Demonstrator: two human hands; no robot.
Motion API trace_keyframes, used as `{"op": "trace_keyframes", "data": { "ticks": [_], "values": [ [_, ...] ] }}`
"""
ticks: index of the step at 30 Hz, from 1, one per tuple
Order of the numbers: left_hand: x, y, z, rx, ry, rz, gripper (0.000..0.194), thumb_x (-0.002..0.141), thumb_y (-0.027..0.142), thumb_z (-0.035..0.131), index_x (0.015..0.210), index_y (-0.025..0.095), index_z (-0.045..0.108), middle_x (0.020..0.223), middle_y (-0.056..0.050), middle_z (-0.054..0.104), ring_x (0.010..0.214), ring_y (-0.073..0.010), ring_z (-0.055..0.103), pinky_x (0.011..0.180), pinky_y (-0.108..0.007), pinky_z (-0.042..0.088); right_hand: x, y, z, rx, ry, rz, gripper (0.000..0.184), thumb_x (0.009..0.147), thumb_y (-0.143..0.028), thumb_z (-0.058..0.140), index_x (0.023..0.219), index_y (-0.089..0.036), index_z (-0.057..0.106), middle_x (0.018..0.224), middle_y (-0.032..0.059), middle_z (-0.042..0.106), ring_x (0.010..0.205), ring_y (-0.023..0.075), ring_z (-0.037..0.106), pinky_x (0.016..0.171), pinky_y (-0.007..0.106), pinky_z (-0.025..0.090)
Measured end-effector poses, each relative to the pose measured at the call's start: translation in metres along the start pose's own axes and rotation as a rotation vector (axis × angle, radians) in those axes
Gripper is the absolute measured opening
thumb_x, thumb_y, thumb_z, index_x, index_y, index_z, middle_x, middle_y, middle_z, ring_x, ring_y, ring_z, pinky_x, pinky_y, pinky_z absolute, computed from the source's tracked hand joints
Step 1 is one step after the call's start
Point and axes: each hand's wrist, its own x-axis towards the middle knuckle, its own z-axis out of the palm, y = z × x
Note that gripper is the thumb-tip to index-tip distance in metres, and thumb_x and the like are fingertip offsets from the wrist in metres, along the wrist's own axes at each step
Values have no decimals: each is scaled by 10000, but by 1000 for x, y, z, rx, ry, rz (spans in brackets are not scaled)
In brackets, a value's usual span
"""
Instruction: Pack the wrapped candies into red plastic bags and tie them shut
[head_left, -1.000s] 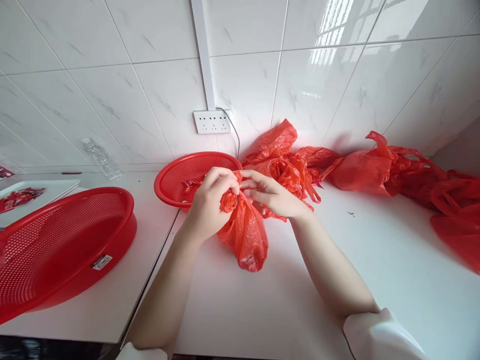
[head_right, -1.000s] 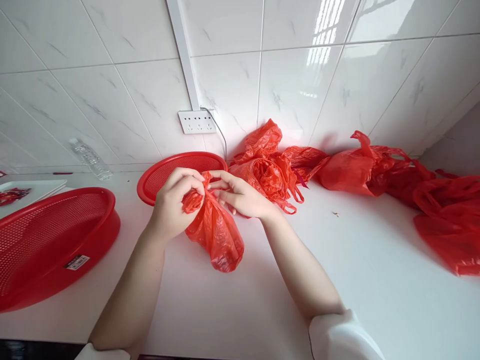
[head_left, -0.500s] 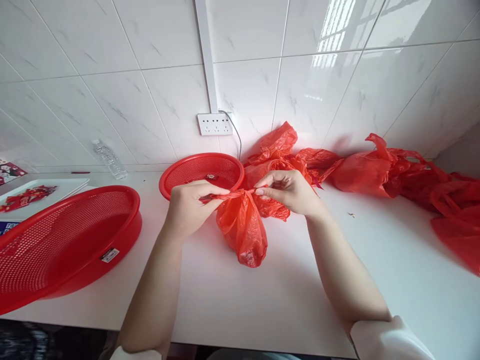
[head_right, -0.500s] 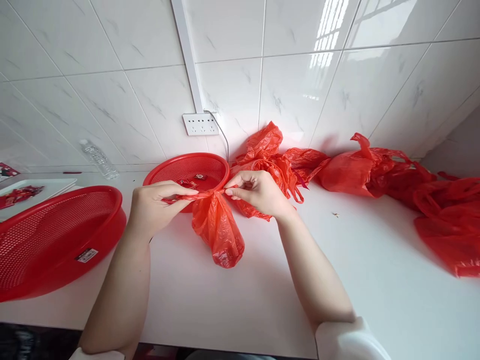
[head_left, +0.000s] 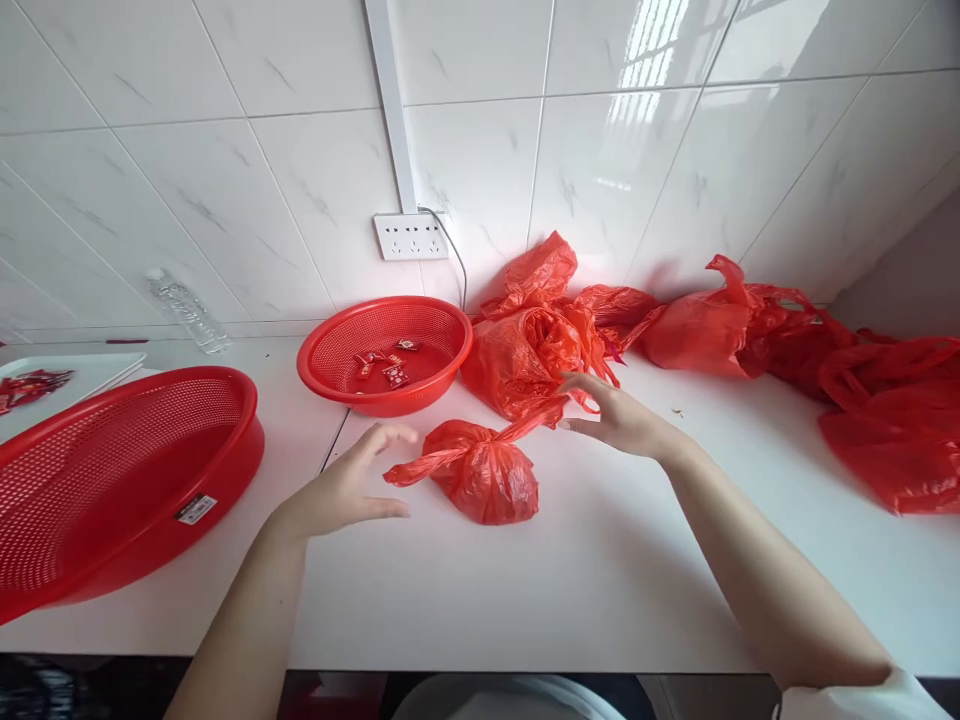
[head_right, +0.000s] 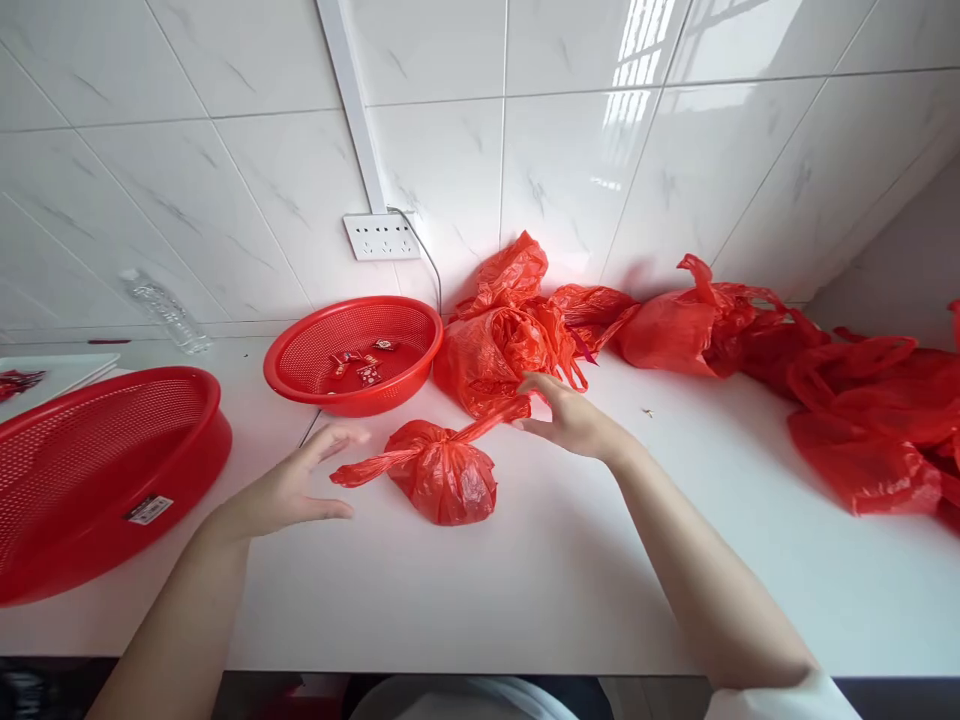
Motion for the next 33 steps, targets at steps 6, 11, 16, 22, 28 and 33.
{"op": "trace_keyframes", "data": {
  "ticks": [6, 11, 16, 22, 28, 33],
  "values": [
    [49, -4, 40, 10, -113, 133, 932, 643, 391, 846, 1469, 300, 424, 1533, -119, 415, 1413, -334, 374, 1133, -509, 367, 3, -49, 63, -245, -3, -180, 592, 858, -576, 626, 1284, -170, 562, 1389, 180, 552, 1272, 324, 532, 1076, 520, 396],
    [65, 0, 79, -111, -46, 122, 174, 839, 346, 628, 943, 207, 632, 920, -46, 649, 876, -214, 633, 792, -354, 538, 10, -50, 111, -314, -146, -104, 171, 886, -297, 589, 976, -153, 607, 910, 87, 685, 792, 206, 643, 732, 318, 480],
    [65, 7, 88, -224, -62, 100, 208, 920, 358, 511, 808, 197, 583, 845, -45, 636, 785, -206, 606, 699, -331, 511, 15, -42, 114, -357, -167, -227, 86, 889, -160, 509, 901, -179, 592, 872, 44, 675, 742, 157, 601, 705, 269, 421],
    [62, -3, 86, -160, -134, 192, 348, 852, 346, 626, 1197, 306, 628, 1185, -50, 672, 1079, -285, 638, 939, -411, 527, 5, -40, 84, -239, -243, -96, 95, 841, -158, 538, 803, -182, 622, 747, 12, 663, 639, 128, 554, 606, 241, 394],
    [60, -36, 57, 172, 330, 319, 312, 875, 298, 610, 1185, 286, 644, 1258, -54, 635, 1213, -255, 578, 1076, -431, 451, -41, 9, -53, -259, 99, 426, 135, 792, -254, 580, 797, -196, 701, 713, 13, 675, 632, 153, 572, 564, 257, 408],
    [64, -41, 50, 248, 549, 364, 193, 896, 256, 572, 1043, 290, 692, 1090, -30, 669, 1084, -226, 632, 1005, -401, 495, -85, 64, -155, -521, 514, 977, 411, 815, -319, 625, 1138, -73, 693, 971, 215, 708, 850, 289, 660, 683, 362, 444]
  ]
}}
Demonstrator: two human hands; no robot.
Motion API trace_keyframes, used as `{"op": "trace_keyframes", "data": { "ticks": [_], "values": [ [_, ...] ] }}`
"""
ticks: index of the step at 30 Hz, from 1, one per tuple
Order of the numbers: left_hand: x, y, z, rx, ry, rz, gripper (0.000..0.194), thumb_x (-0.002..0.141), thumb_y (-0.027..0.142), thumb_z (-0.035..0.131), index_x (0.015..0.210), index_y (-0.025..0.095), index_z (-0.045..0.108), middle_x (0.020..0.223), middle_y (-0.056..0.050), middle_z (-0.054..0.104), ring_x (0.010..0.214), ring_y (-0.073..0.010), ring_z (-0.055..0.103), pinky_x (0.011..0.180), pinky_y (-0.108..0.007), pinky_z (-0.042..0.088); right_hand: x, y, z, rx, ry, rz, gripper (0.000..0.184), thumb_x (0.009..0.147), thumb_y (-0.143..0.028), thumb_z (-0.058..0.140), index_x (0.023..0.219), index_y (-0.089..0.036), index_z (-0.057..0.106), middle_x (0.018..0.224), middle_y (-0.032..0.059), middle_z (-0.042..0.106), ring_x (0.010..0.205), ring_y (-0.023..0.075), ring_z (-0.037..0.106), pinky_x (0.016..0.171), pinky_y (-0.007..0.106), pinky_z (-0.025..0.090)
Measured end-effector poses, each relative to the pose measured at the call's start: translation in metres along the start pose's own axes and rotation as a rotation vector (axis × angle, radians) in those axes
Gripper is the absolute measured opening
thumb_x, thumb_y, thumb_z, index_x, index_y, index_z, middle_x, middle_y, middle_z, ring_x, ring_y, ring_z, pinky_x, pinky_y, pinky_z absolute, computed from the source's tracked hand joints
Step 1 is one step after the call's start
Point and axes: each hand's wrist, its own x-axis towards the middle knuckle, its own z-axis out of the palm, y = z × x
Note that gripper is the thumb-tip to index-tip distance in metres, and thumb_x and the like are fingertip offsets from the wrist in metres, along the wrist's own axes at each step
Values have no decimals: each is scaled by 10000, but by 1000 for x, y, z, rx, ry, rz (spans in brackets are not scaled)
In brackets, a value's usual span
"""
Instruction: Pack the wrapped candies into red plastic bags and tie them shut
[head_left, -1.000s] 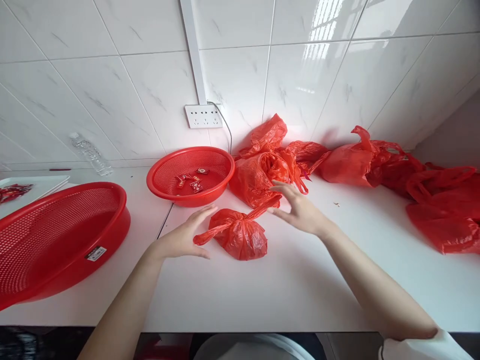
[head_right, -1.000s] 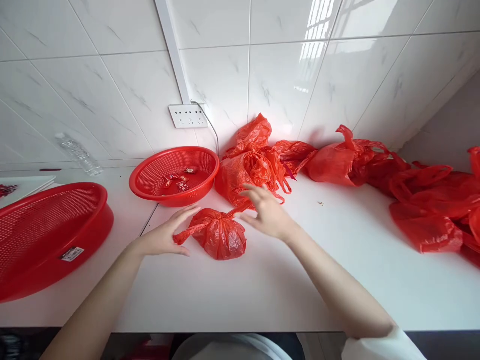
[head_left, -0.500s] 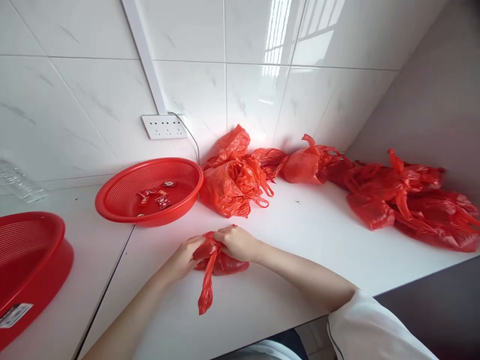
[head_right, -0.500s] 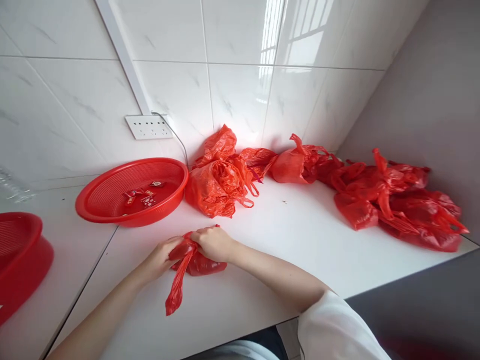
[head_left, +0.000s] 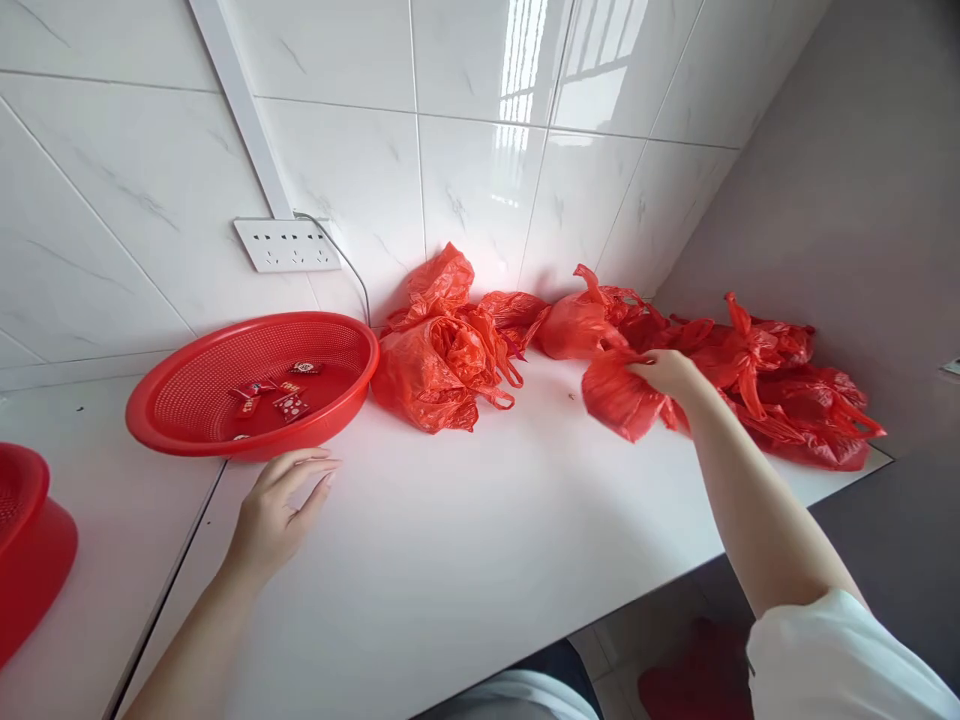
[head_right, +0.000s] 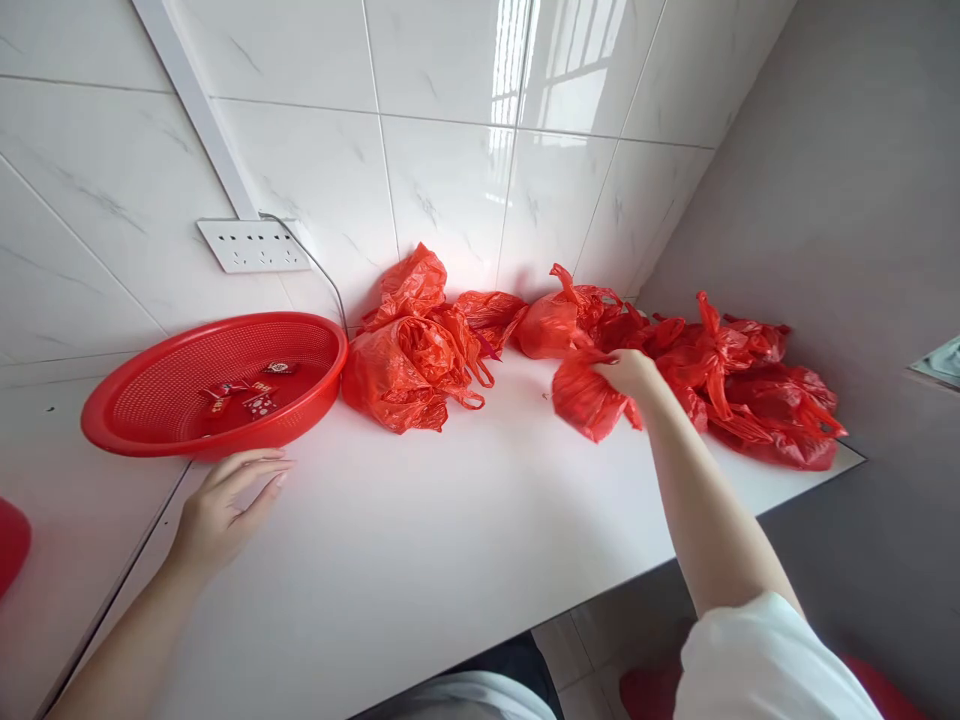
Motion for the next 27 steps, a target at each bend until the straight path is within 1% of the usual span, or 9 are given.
{"op": "trace_keyframes", "data": {
  "ticks": [2, 3, 6, 9, 11, 13, 17, 23, 27],
  "values": [
    [1, 4, 1, 53, 43, -7, 191, 891, 273, 575, 1035, 286, 701, 1139, -39, 655, 1108, -239, 622, 1034, -419, 475, 6, 16, -1, -67, 140, 91, 612, 838, -323, 601, 1321, 47, 541, 1182, 386, 591, 1098, 437, 580, 784, 487, 413],
    [1, 6, 0, 90, 73, -24, 195, 888, 285, 579, 1038, 281, 704, 1180, -45, 644, 1123, -247, 615, 1051, -427, 462, 4, 18, 4, -88, 202, 92, 657, 848, -328, 590, 1374, 50, 482, 1270, 416, 525, 1193, 476, 511, 826, 529, 386],
    [2, 11, -6, 201, 174, -147, 267, 885, 316, 582, 1127, 268, 686, 1338, -57, 587, 1007, -229, 653, 968, -400, 505, -13, 5, 37, -7, 227, -119, 487, 870, -361, 566, 1297, -127, 585, 1295, 269, 595, 1209, 408, 530, 874, 493, 395],
    [1, 7, -16, 259, 188, -342, 463, 895, 351, 568, 1353, 289, 554, 1517, -80, 441, 825, -179, 670, 719, -332, 544, -36, -33, 78, 144, 1, -379, 250, 864, -388, 557, 990, -216, 689, 1008, 109, 735, 940, 290, 667, 783, 387, 457],
    [-1, -1, -20, 259, 150, -410, 542, 903, 372, 552, 1433, 298, 468, 1578, -92, 349, 882, -193, 676, 676, -322, 545, -48, -63, 99, 179, -121, -471, 222, 866, -391, 544, 898, -221, 683, 909, 73, 743, 849, 253, 676, 749, 352, 460],
    [-4, -11, -21, 235, 122, -399, 547, 913, 371, 537, 1446, 283, 448, 1579, -96, 334, 1047, -228, 650, 777, -339, 563, -54, -93, 111, 211, -129, -522, 228, 886, -378, 508, 886, -215, 668, 889, 72, 737, 817, 234, 668, 729, 331, 453],
    [-8, -25, -16, 208, 147, -328, 481, 914, 356, 551, 1376, 228, 501, 1399, -123, 470, 1216, -260, 553, 1005, -412, 498, -48, -138, 117, 267, 31, -514, 235, 913, -355, 458, 962, -197, 624, 937, 99, 711, 813, 233, 636, 722, 328, 441],
    [-9, -26, -19, 181, 243, -362, 400, 869, 378, 624, 1229, 209, 576, 1276, -114, 489, 1139, -251, 577, 996, -405, 506, -26, -163, 124, 299, 85, -430, 237, 907, -327, 455, 1031, -197, 611, 1144, 144, 647, 966, 275, 606, 774, 369, 458],
    [-10, -27, -19, 139, 216, -355, 410, 861, 357, 637, 1241, 218, 567, 1266, -110, 492, 1147, -257, 574, 984, -412, 518, -5, -173, 124, 354, 104, -427, 316, 927, -312, 404, 1112, -156, 609, 1166, 180, 642, 1047, 297, 600, 841, 401, 467]
  ]
}}
